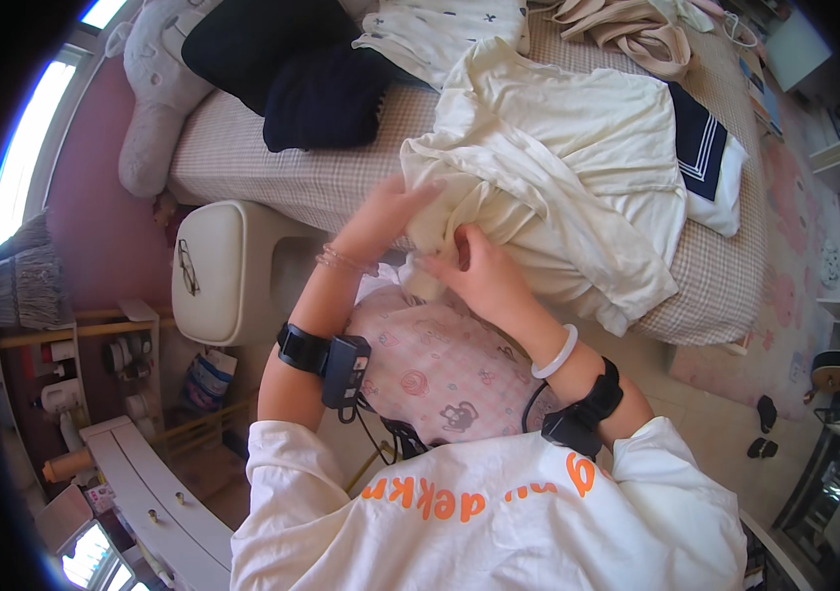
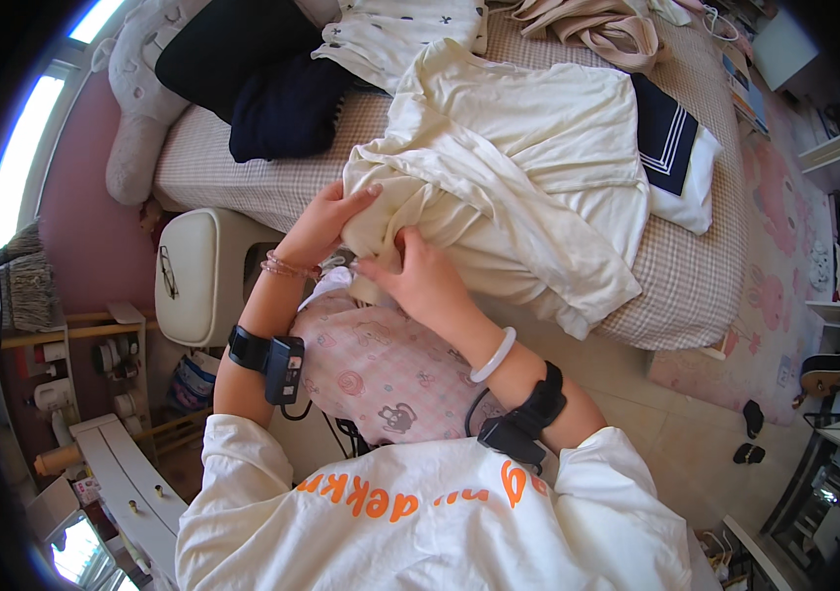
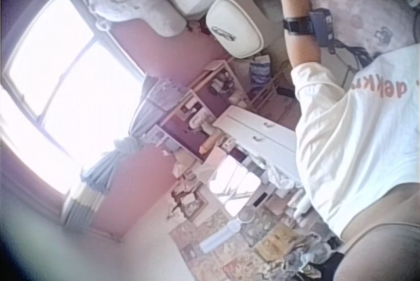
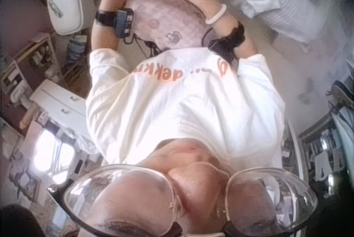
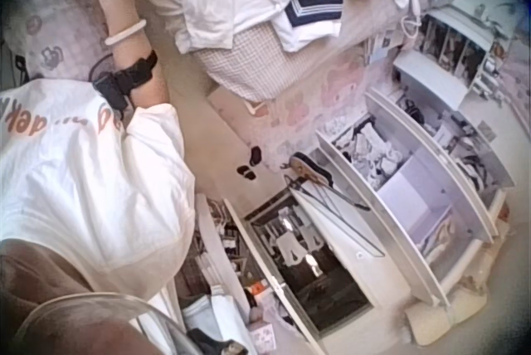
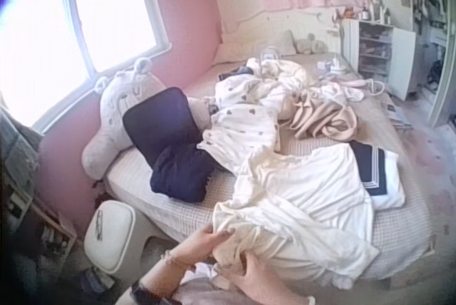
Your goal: Fold various items of clothing on a bed.
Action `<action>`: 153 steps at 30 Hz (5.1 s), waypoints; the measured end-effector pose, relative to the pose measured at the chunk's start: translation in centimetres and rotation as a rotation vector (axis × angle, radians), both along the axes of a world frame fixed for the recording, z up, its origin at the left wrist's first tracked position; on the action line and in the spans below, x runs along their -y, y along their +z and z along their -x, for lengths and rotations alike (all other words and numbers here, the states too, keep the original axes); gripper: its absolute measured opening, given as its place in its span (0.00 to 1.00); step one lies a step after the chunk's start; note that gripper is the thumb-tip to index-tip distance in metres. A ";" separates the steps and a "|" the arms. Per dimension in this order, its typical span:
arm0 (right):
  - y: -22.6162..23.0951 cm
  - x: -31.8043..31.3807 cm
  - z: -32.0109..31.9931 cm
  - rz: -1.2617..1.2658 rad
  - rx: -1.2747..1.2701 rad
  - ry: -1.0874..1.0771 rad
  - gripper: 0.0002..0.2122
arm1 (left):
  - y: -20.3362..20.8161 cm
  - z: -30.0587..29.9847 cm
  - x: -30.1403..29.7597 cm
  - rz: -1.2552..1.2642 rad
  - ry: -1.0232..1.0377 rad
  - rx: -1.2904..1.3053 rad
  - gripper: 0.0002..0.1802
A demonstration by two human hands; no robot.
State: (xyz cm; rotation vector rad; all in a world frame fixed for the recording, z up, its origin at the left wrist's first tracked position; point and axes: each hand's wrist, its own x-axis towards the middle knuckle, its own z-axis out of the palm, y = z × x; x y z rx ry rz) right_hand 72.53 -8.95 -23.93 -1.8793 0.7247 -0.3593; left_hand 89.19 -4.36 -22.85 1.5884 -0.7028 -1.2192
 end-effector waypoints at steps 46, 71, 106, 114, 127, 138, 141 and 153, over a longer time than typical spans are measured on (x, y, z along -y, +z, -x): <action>-3.3 12.3 18.5 -0.112 0.047 -0.780 0.20 | -3.7 4.6 25.2 0.298 -0.097 1.099 0.38; -6.2 6.2 21.1 -0.358 0.205 -0.844 0.26 | -3.3 12.7 12.9 -0.106 -0.066 -0.384 0.25; -3.6 16.7 17.5 -0.260 -0.080 -0.324 0.22 | -2.3 11.1 8.2 -0.477 -0.478 0.490 0.36; -0.1 15.3 15.1 -0.453 0.189 -0.280 0.18 | -2.9 11.2 9.5 0.047 -0.029 0.186 0.30; 13.1 13.3 14.9 0.153 0.507 -0.095 0.28 | 12.0 10.3 8.0 0.694 -0.076 0.405 0.32; 19.9 13.6 15.4 0.685 0.478 -0.056 0.08 | 19.0 9.8 4.9 0.915 0.152 0.654 0.21; 20.8 12.5 16.3 0.249 0.634 -0.046 0.08 | 20.4 11.8 3.8 0.946 0.147 0.275 0.29; 8.5 22.1 12.9 0.063 0.402 -0.337 0.14 | 8.6 7.3 13.4 0.596 0.092 0.563 0.31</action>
